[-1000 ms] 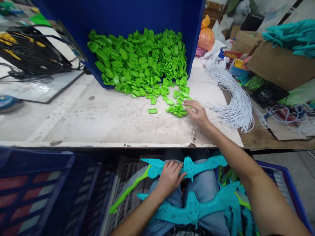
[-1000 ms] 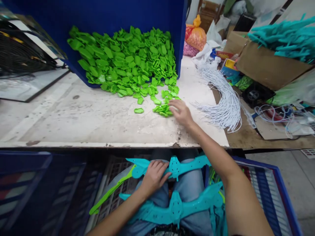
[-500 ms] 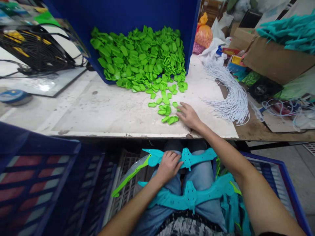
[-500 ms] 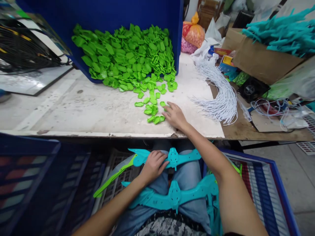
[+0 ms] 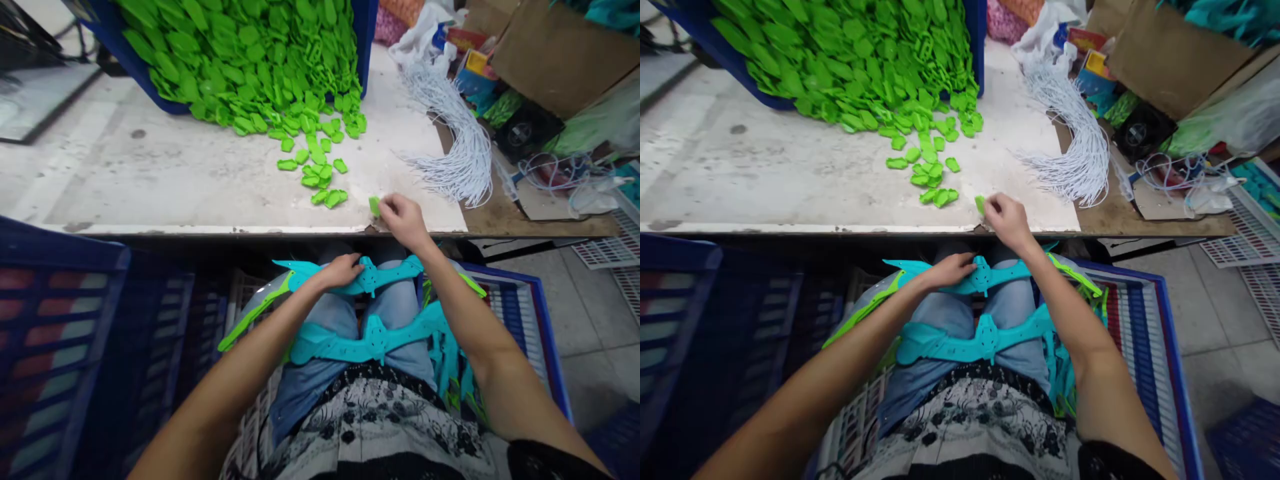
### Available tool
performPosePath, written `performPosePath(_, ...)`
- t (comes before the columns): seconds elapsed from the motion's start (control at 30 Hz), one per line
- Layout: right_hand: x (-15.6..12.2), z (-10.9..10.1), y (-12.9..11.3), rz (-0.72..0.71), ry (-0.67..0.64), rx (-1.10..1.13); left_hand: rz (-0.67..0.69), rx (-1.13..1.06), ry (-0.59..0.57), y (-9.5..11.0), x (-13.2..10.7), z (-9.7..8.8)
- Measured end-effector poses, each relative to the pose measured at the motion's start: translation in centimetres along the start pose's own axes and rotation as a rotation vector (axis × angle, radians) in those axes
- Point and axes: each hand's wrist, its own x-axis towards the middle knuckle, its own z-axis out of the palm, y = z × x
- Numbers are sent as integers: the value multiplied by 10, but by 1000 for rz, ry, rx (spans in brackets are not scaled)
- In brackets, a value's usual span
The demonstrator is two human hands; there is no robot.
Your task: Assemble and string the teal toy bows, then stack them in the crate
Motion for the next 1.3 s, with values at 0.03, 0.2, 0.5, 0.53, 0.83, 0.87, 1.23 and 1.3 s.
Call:
performPosePath(0.03, -27, 0, 3, 104, -34, 141, -8, -54, -37, 0, 4, -2)
performPosePath(0.2, -126, 33, 19, 540, -89, 405, -168, -512, -153, 1, 14, -1)
performPosePath(0.5, -128, 61, 12, 502, 22, 17, -125, -534, -170, 7, 10, 1)
performPosePath(0.53, -127, 60, 9, 480, -1, -58, -113, -525, -169, 6, 10, 1)
performPosePath(0.83, -133, 45, 7, 520, -150, -269, 4, -379, -39, 2, 10, 10)
performPosePath(0.87, -134, 46, 10, 559, -177, -144, 23, -366, -38, 1, 10, 11)
performPosePath(1.23, -118, 48, 21, 687, -404, 184, 34, -104, 66, -2, 15, 16)
performPosePath(1.3, -102, 33, 10, 477, -442, -99, 43, -73, 80, -1, 14, 14)
